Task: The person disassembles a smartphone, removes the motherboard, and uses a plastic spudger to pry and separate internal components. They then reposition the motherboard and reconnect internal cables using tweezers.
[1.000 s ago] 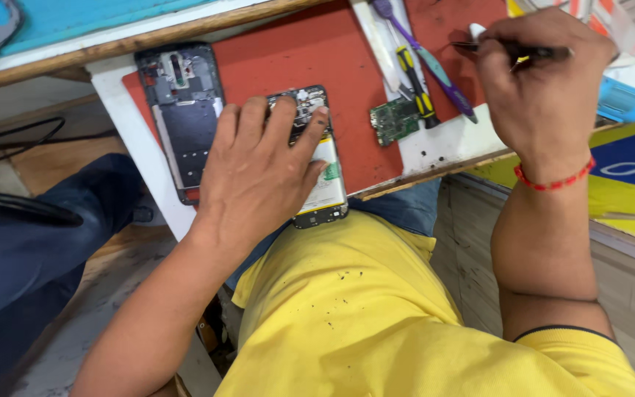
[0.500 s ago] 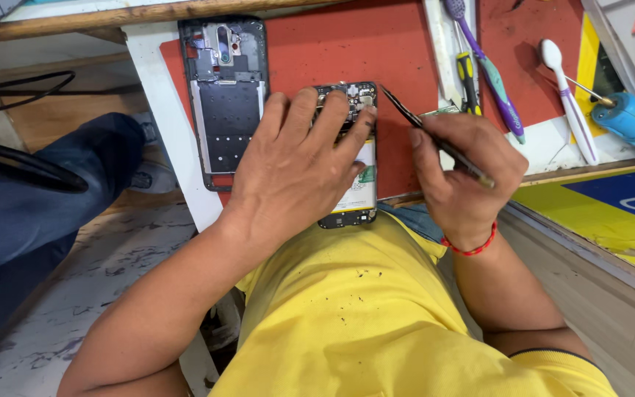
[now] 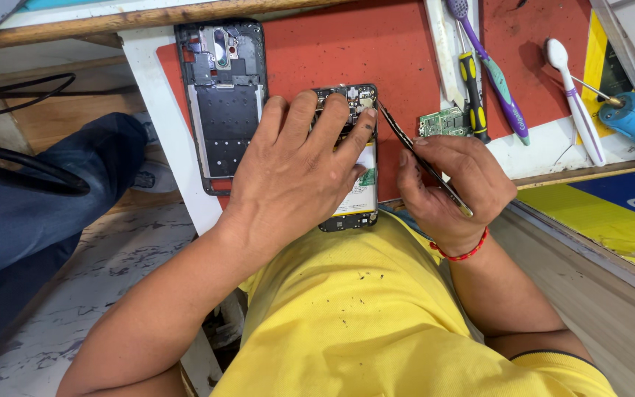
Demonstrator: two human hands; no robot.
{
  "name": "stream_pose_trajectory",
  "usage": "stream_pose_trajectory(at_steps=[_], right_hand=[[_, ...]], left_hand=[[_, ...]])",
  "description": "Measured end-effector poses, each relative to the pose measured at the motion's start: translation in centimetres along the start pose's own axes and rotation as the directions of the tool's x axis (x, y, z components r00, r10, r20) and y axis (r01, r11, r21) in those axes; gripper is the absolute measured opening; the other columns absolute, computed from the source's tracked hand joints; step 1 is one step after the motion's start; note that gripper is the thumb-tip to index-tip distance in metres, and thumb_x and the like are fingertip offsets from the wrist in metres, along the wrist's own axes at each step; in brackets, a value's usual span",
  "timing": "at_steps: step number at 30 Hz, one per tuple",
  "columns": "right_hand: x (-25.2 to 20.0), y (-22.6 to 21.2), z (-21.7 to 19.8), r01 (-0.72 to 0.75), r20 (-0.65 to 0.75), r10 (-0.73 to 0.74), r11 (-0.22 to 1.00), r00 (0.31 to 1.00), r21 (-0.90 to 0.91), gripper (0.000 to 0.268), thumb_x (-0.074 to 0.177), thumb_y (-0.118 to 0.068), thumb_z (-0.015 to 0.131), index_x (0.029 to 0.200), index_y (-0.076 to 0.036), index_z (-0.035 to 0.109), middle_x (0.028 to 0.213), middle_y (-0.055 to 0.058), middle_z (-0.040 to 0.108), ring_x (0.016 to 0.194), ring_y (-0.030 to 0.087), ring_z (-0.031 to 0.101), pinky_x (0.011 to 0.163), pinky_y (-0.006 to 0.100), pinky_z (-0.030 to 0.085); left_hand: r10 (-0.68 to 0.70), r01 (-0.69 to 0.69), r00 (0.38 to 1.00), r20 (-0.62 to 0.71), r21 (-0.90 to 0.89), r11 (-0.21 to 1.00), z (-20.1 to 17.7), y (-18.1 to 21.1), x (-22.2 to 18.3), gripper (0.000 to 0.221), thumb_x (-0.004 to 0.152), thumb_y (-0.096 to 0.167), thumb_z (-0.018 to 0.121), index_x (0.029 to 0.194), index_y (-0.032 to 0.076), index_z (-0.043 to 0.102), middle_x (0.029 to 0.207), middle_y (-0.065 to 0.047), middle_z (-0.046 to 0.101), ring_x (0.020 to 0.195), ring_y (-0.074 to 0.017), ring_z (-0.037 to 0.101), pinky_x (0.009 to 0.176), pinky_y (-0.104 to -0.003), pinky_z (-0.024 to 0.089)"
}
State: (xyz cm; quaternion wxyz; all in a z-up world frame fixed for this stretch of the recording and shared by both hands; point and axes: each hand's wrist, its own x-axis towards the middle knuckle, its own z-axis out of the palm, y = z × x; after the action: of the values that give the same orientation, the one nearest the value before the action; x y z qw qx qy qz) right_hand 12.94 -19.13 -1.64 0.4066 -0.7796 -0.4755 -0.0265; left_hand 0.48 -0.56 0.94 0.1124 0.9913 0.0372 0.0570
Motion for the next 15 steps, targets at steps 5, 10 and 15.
stream_pose_trajectory(at_steps=[5, 10, 15], right_hand=[[0.15, 0.15, 0.13, -0.005, 0.007, 0.004, 1.0, 1.0, 0.01, 0.019, 0.091, 0.008, 0.082, 0.104, 0.002, 0.069, 0.098, 0.015, 0.074, 0.09, 0.028, 0.074, 0.074, 0.031, 0.06], [0.32, 0.13, 0.25, -0.006, -0.009, 0.006, 0.999, 1.0, 0.042, 0.017, 0.092, 0.007, 0.081, 0.102, 0.003, 0.069, 0.098, 0.016, 0.073, 0.085, 0.027, 0.075, 0.075, 0.032, 0.06], [0.38, -0.05, 0.28, -0.047, -0.001, 0.047, 0.997, 0.999, 0.062, 0.015, 0.093, 0.006, 0.081, 0.102, 0.004, 0.069, 0.098, 0.016, 0.073, 0.085, 0.027, 0.074, 0.076, 0.032, 0.059]], left_hand=[[-0.001, 0.001, 1.0, -0.004, -0.006, 1.0, 0.05, 0.09, 0.0, 0.057, 0.093, 0.037, 0.072, 0.141, 0.009, 0.064, 0.122, -0.011, 0.056, 0.115, -0.0305, 0.048, 0.101, -0.046, 0.041], [-0.003, 0.003, 1.0, 0.009, 0.001, 1.0, 0.1, 0.08, -0.03, 0.057, 0.092, 0.037, 0.073, 0.142, 0.009, 0.064, 0.12, -0.011, 0.055, 0.114, -0.0306, 0.048, 0.099, -0.046, 0.041], [-0.005, 0.005, 1.0, 0.0, -0.011, 1.0, 0.09, 0.07, -0.03, 0.058, 0.092, 0.037, 0.073, 0.142, 0.009, 0.064, 0.122, -0.011, 0.055, 0.115, -0.0305, 0.049, 0.1, -0.045, 0.041]])
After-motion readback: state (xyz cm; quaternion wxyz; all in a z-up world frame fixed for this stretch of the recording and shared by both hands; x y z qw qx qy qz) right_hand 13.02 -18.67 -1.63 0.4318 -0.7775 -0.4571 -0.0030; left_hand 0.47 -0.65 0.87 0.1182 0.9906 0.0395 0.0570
